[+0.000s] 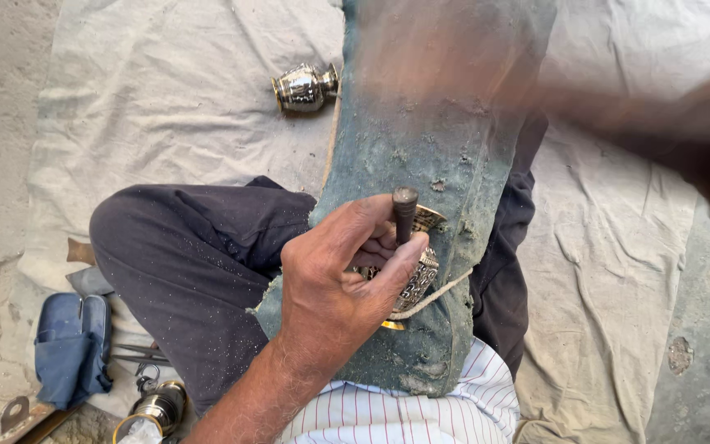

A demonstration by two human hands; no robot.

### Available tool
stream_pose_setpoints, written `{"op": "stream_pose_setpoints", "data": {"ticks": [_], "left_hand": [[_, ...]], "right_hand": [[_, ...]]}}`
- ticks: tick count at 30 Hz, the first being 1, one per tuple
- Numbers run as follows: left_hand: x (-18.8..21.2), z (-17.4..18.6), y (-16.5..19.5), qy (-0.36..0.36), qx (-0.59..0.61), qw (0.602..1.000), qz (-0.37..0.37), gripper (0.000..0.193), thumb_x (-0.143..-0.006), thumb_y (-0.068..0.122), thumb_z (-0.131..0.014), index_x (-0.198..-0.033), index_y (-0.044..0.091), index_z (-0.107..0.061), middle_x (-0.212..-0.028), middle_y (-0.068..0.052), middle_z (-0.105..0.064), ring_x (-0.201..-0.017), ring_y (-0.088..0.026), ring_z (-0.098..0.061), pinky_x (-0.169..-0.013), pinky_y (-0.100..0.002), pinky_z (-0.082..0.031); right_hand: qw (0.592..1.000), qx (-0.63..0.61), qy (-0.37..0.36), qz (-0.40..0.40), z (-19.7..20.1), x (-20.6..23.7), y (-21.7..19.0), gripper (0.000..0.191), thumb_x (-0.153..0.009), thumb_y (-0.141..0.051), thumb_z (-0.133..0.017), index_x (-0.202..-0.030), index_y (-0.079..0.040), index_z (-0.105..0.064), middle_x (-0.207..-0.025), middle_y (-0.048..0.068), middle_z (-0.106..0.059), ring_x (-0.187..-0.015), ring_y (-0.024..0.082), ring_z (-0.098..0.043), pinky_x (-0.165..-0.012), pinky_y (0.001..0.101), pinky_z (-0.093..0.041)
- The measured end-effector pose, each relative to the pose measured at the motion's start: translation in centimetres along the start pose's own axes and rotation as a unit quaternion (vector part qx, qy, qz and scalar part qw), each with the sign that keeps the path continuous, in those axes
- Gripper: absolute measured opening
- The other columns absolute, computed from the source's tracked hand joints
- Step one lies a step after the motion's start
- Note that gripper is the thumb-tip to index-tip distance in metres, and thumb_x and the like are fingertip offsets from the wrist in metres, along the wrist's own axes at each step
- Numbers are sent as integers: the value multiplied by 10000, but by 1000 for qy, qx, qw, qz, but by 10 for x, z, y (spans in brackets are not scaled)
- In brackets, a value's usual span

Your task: The person uses a chisel and hammer to engrave decorative patterns on a small metal vase. They repeatedly strike the chisel against the vase surface, rotating the vase to work on different sections.

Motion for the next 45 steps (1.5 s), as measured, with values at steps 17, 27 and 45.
{"op": "stream_pose_setpoints", "data": {"ticks": [17,27,45], "left_hand": [[2,30,2,-84,79,993,-34,384,-895,120,-810,-1256,71,-690,-946,-53,-736,-826,-88,-748,-707,-222,-684],[-12,33,-10,-213,-6,966,-145,444,-917,206,-779,-1336,139,-649,-1033,-40,-741,-858,-146,-742,-749,-290,-631],[-27,28,-11,-294,-30,919,-262,424,-914,145,-756,-1322,219,-669,-803,-37,-599,-683,-201,-656,-570,-395,-544]], "right_hand": [[946,-302,11,-119,-29,85,-7,765,-738,-24,-859,-1408,-42,-489,-920,170,-702,-853,336,-795,-754,484,-660],[918,-389,68,-46,-68,172,2,635,-896,-3,-756,-1443,-80,-444,-888,106,-584,-857,297,-703,-780,551,-640],[981,103,-29,-162,-63,195,-16,479,-697,-393,-859,-1056,-108,-720,-781,-5,-710,-711,140,-727,-746,344,-657]]}}
Point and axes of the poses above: each hand's wrist, its own x-axis away from the middle knuckle, its own z-axis out of the back of the hand, y = z × x, the point moved 1 cm from there along -x, towards the middle knuckle
